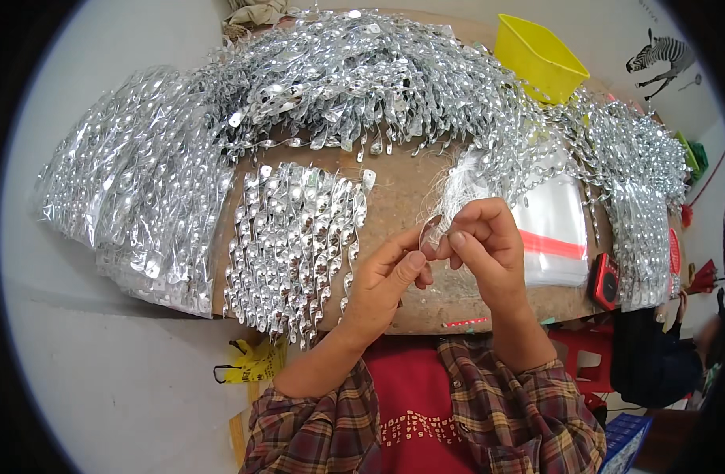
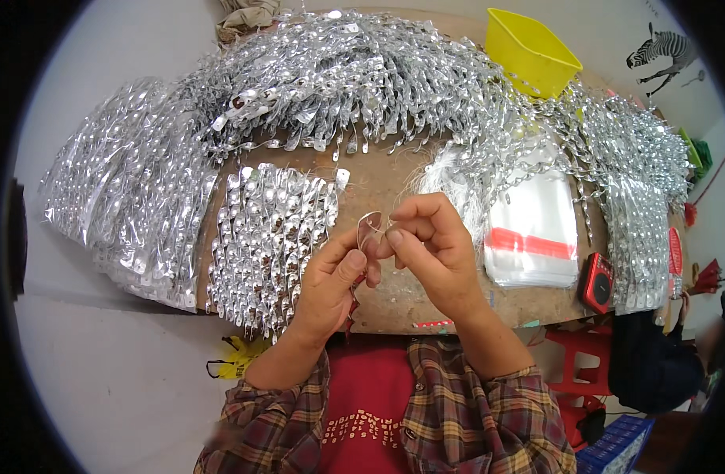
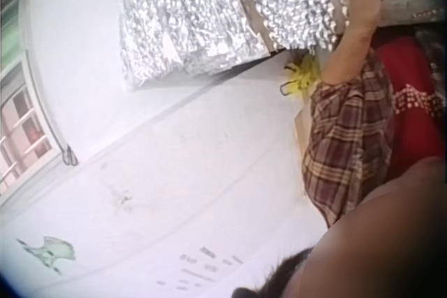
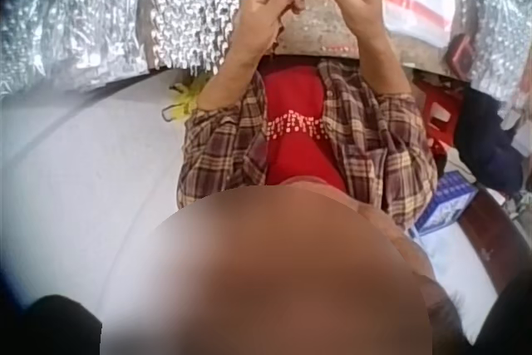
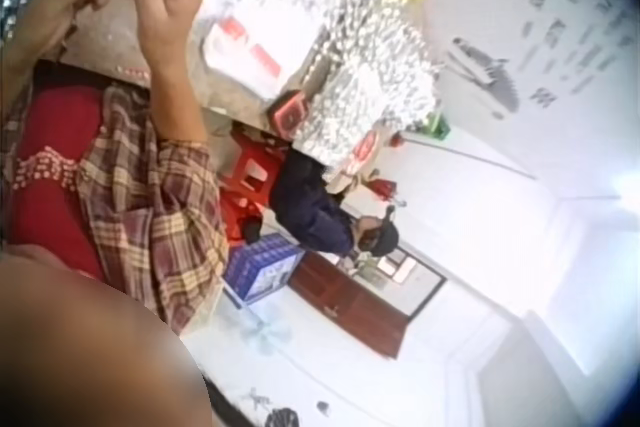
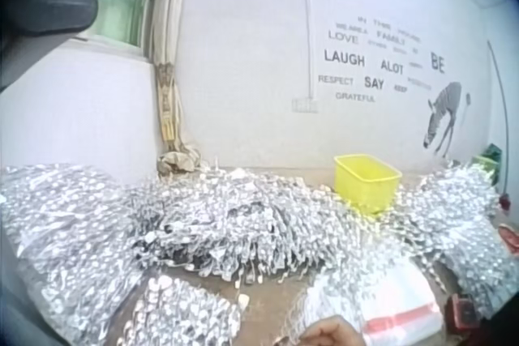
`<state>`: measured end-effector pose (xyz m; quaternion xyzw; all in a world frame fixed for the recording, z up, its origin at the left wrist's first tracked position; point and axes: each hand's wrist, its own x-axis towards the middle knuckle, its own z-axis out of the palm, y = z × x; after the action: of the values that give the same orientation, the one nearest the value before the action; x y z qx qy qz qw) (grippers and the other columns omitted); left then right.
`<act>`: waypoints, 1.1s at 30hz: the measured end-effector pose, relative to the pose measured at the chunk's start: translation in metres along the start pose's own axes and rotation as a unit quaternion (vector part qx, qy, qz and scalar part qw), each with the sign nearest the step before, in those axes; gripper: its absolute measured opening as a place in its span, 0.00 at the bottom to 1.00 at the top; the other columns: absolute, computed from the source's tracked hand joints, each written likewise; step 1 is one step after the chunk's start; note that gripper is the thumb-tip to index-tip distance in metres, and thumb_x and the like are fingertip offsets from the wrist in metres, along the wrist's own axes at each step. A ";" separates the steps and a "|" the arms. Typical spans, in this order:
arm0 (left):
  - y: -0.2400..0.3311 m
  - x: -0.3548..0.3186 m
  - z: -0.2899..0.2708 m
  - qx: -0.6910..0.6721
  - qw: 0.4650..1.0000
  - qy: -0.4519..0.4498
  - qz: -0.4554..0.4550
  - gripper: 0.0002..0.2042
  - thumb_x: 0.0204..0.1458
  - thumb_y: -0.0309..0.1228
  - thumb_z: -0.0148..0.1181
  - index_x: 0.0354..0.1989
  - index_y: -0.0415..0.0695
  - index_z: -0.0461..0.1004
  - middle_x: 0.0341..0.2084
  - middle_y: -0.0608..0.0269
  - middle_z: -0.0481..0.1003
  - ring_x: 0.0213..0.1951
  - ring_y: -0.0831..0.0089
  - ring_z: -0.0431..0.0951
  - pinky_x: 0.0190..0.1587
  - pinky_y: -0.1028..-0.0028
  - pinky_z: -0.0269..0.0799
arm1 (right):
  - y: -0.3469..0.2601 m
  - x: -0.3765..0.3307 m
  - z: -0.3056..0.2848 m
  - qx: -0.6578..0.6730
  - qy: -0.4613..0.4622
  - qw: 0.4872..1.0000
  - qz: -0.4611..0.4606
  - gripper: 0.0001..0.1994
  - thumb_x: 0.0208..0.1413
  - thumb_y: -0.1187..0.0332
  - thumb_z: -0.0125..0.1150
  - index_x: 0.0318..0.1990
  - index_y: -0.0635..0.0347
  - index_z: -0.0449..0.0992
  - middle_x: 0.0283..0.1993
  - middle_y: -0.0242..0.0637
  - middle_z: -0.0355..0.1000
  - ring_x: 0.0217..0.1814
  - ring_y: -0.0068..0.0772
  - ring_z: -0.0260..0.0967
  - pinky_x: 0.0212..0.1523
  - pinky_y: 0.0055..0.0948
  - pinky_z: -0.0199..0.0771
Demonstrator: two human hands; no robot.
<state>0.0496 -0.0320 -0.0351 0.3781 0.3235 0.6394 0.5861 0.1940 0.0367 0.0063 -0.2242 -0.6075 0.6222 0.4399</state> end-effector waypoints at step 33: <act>0.005 -0.001 0.007 0.038 0.998 -0.022 -0.038 0.18 0.56 0.30 0.51 0.54 0.37 0.64 0.36 0.65 0.69 0.34 0.80 0.69 0.39 0.80 0.66 | -0.008 0.004 -0.013 -0.004 -0.036 0.997 0.064 0.07 0.57 0.73 0.50 0.42 0.63 0.66 0.28 0.31 0.70 0.28 0.15 0.65 0.27 0.14 0.64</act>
<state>0.0535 -0.0339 -0.0274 0.4015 0.3486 0.5953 0.6024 0.2044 0.0457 0.0124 -0.2419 -0.6099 0.6545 0.3757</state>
